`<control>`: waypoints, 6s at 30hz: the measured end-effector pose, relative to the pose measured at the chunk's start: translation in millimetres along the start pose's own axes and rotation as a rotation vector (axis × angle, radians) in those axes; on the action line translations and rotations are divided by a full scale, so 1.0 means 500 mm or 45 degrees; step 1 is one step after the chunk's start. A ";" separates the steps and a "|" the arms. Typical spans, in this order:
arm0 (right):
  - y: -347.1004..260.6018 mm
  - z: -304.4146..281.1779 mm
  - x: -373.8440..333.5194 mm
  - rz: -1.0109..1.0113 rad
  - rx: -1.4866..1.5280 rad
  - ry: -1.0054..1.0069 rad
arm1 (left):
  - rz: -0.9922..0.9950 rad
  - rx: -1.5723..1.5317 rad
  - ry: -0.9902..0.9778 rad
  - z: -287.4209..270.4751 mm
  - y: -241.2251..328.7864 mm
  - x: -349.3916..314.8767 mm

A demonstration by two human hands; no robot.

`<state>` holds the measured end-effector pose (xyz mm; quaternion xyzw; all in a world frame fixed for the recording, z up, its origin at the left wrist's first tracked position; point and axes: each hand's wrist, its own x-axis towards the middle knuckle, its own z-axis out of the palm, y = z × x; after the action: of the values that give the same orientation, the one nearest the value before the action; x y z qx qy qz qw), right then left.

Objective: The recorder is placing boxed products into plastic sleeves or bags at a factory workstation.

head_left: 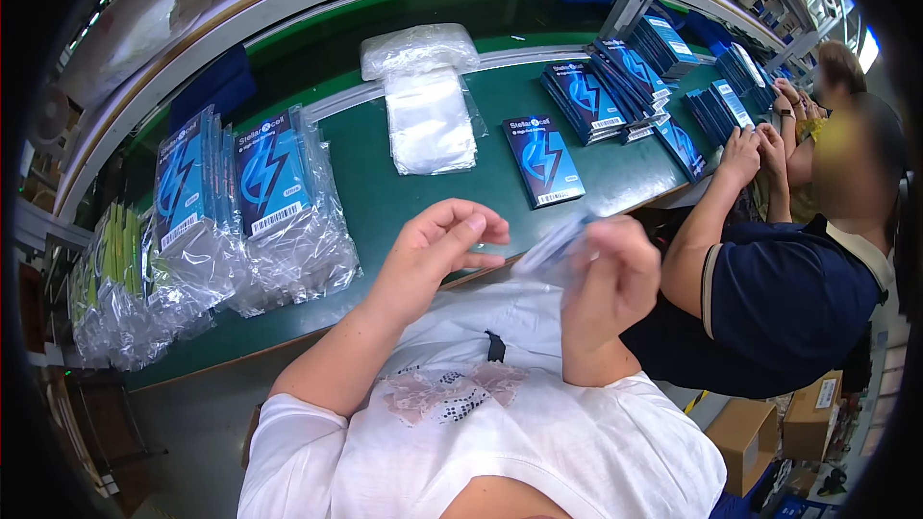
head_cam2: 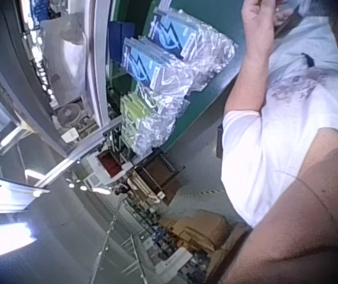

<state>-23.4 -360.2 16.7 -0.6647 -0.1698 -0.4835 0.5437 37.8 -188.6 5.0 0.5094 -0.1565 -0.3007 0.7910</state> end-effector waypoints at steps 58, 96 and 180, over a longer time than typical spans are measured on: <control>0.166 0.020 0.007 1.661 1.067 -0.170 | 0.758 1.746 0.619 -0.180 -0.010 0.129; 0.198 0.131 0.015 1.336 0.471 0.020 | 0.421 0.852 0.541 -0.154 0.011 0.106; 0.374 -0.043 0.121 0.783 -1.596 -0.411 | 0.761 1.853 0.541 -0.084 0.002 0.073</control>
<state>136.0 -463.0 -38.7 -0.9329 0.2567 -0.2107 0.1393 89.5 -181.5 -14.5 0.8787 -0.2886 0.2030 0.3215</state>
